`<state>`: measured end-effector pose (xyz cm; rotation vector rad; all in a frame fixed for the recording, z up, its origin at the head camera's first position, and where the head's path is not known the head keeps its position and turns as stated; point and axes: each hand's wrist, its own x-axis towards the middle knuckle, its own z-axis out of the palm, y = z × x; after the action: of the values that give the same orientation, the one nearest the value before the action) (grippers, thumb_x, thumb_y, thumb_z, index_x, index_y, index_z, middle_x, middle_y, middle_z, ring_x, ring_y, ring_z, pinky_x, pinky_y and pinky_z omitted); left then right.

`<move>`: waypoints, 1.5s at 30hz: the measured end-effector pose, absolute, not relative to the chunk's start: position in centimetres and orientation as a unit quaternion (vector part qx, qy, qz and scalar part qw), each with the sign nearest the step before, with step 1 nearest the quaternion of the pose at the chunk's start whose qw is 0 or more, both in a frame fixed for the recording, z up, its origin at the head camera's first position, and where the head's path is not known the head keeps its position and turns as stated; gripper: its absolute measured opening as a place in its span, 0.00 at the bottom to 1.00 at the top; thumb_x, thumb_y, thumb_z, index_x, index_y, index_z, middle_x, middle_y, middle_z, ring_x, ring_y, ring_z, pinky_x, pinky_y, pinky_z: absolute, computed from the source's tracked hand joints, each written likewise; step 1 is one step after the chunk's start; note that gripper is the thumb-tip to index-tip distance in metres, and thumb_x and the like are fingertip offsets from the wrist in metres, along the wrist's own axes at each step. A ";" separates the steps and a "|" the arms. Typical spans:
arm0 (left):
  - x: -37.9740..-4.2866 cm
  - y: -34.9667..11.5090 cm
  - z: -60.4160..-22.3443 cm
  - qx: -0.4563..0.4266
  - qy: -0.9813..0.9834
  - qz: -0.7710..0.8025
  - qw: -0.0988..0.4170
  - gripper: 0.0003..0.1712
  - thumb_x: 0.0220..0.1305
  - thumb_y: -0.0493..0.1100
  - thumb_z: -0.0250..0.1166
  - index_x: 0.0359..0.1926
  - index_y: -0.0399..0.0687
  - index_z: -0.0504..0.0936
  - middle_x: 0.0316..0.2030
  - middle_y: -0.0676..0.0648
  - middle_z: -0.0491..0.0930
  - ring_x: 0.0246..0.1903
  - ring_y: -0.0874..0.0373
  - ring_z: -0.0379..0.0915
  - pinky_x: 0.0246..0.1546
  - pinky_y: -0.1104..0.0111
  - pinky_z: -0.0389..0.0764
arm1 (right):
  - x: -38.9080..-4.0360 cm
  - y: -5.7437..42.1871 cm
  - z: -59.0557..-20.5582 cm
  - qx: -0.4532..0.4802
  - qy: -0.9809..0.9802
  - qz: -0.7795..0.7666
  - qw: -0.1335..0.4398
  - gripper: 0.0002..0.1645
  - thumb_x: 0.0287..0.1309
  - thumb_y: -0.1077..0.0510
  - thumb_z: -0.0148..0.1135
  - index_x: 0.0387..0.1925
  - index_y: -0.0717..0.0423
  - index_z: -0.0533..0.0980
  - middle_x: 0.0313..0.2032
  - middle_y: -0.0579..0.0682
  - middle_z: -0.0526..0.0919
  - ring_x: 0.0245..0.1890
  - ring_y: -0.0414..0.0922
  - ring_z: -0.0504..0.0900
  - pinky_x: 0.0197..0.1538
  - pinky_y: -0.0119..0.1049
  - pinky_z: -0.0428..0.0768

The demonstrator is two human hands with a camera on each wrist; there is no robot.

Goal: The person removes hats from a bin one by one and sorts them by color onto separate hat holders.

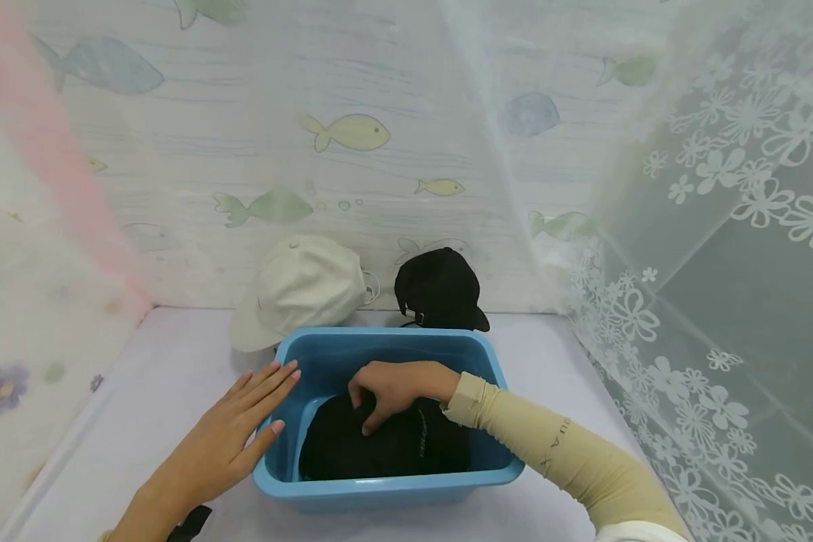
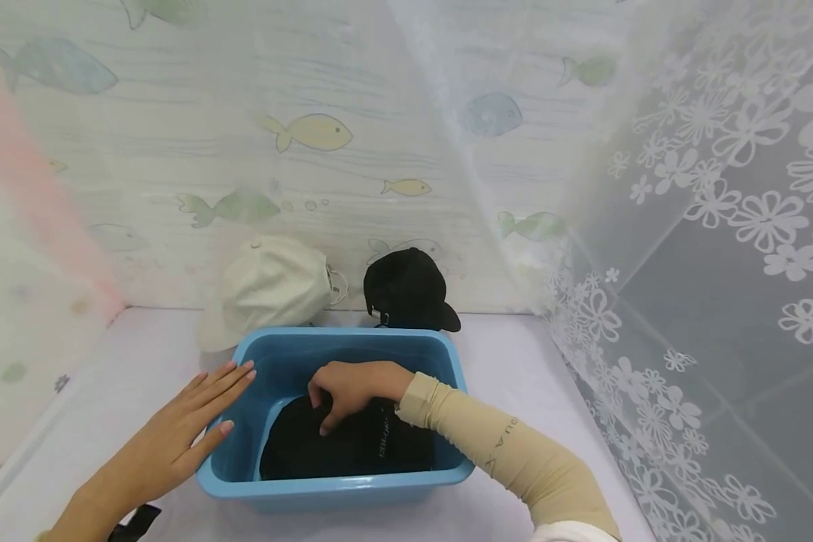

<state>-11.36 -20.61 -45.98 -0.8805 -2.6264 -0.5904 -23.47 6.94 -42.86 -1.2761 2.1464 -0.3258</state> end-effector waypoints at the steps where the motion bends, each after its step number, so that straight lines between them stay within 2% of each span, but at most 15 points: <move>1: -11.4 -20.6 -46.1 -0.307 -0.916 -0.207 0.153 0.34 0.75 0.48 0.59 0.78 0.51 0.62 0.77 0.50 0.61 0.79 0.53 0.49 0.75 0.77 0.28 | -23.6 7.0 -42.7 -0.483 0.809 -0.130 0.309 0.15 0.56 0.51 0.77 0.37 0.50 0.79 0.34 0.40 0.78 0.32 0.34 0.74 0.35 0.24 0.75; 3: -11.5 -20.6 -46.2 -0.307 -0.916 -0.209 0.151 0.34 0.75 0.48 0.59 0.78 0.51 0.62 0.77 0.51 0.60 0.78 0.52 0.49 0.75 0.77 0.28 | -23.7 7.2 -42.4 -0.487 0.805 -0.142 0.309 0.17 0.54 0.49 0.79 0.33 0.48 0.77 0.30 0.40 0.75 0.29 0.34 0.72 0.33 0.25 0.73; 6: -11.6 -20.6 -46.4 -0.307 -0.915 -0.214 0.152 0.34 0.75 0.47 0.59 0.78 0.50 0.62 0.77 0.51 0.60 0.78 0.52 0.49 0.76 0.77 0.29 | -23.8 7.3 -42.6 -0.492 0.802 -0.152 0.304 0.20 0.51 0.47 0.81 0.34 0.48 0.76 0.30 0.40 0.75 0.28 0.34 0.72 0.32 0.25 0.73; 12: -11.8 -20.7 -46.7 -0.303 -0.914 -0.224 0.148 0.34 0.75 0.48 0.59 0.78 0.51 0.62 0.77 0.50 0.61 0.79 0.52 0.49 0.76 0.77 0.29 | -23.3 7.8 -43.6 -0.498 0.824 -0.099 0.251 0.34 0.46 0.36 0.80 0.49 0.50 0.80 0.45 0.42 0.76 0.43 0.36 0.72 0.44 0.24 0.75; 15: -11.9 -20.8 -46.9 -0.304 -0.914 -0.225 0.148 0.34 0.75 0.48 0.59 0.78 0.50 0.63 0.77 0.50 0.62 0.79 0.52 0.49 0.76 0.77 0.30 | -23.1 8.1 -43.9 -0.487 0.835 -0.075 0.243 0.38 0.47 0.32 0.78 0.53 0.51 0.81 0.51 0.42 0.78 0.46 0.35 0.73 0.48 0.25 0.77; 17: -12.0 -20.9 -47.0 -0.305 -0.913 -0.225 0.148 0.34 0.75 0.48 0.59 0.78 0.51 0.63 0.77 0.50 0.61 0.79 0.52 0.48 0.76 0.77 0.29 | -22.9 8.2 -44.0 -0.484 0.837 -0.069 0.246 0.37 0.51 0.33 0.76 0.54 0.51 0.81 0.50 0.41 0.81 0.43 0.33 0.76 0.46 0.24 0.79; 22: -12.3 -21.0 -47.3 -0.310 -0.911 -0.226 0.153 0.34 0.75 0.47 0.59 0.78 0.50 0.63 0.77 0.51 0.60 0.78 0.51 0.49 0.75 0.77 0.28 | -23.0 8.4 -43.8 -0.488 0.829 -0.103 0.253 0.27 0.57 0.44 0.75 0.54 0.55 0.83 0.46 0.43 0.87 0.36 0.29 0.80 0.39 0.21 0.78; 29: -12.7 -21.1 -47.7 -0.316 -0.907 -0.231 0.154 0.34 0.75 0.47 0.59 0.77 0.49 0.63 0.77 0.50 0.60 0.79 0.52 0.48 0.75 0.77 0.28 | -23.4 9.0 -43.8 -0.509 0.788 -0.174 0.300 0.21 0.61 0.53 0.73 0.54 0.57 0.85 0.47 0.42 0.89 0.40 0.25 0.82 0.44 0.21 0.80; 38: -12.5 -21.0 -47.5 -0.311 -0.909 -0.232 0.152 0.34 0.75 0.47 0.59 0.77 0.49 0.64 0.77 0.50 0.61 0.79 0.52 0.48 0.75 0.77 0.28 | -23.2 10.4 -42.5 -0.501 0.767 -0.236 0.323 0.23 0.64 0.55 0.70 0.59 0.58 0.82 0.51 0.45 0.88 0.45 0.26 0.83 0.50 0.24 0.82; 41: -12.4 -20.9 -47.4 -0.311 -0.909 -0.233 0.153 0.34 0.75 0.46 0.59 0.77 0.49 0.64 0.77 0.50 0.61 0.79 0.53 0.48 0.75 0.77 0.28 | -23.1 11.0 -41.8 -0.491 0.777 -0.238 0.312 0.26 0.65 0.54 0.69 0.62 0.59 0.79 0.54 0.46 0.87 0.45 0.27 0.83 0.51 0.25 0.81; 45: -12.3 -20.8 -47.3 -0.312 -0.907 -0.236 0.156 0.35 0.73 0.44 0.61 0.78 0.50 0.63 0.77 0.49 0.61 0.79 0.54 0.47 0.76 0.77 0.29 | -23.0 11.6 -40.5 -0.478 0.795 -0.243 0.284 0.29 0.66 0.52 0.68 0.65 0.58 0.76 0.58 0.46 0.84 0.54 0.30 0.81 0.59 0.27 0.78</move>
<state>-12.30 -20.80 -47.33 -0.8928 -2.5973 -0.6751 -22.99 11.64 -40.54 -1.2804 2.1267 -0.6492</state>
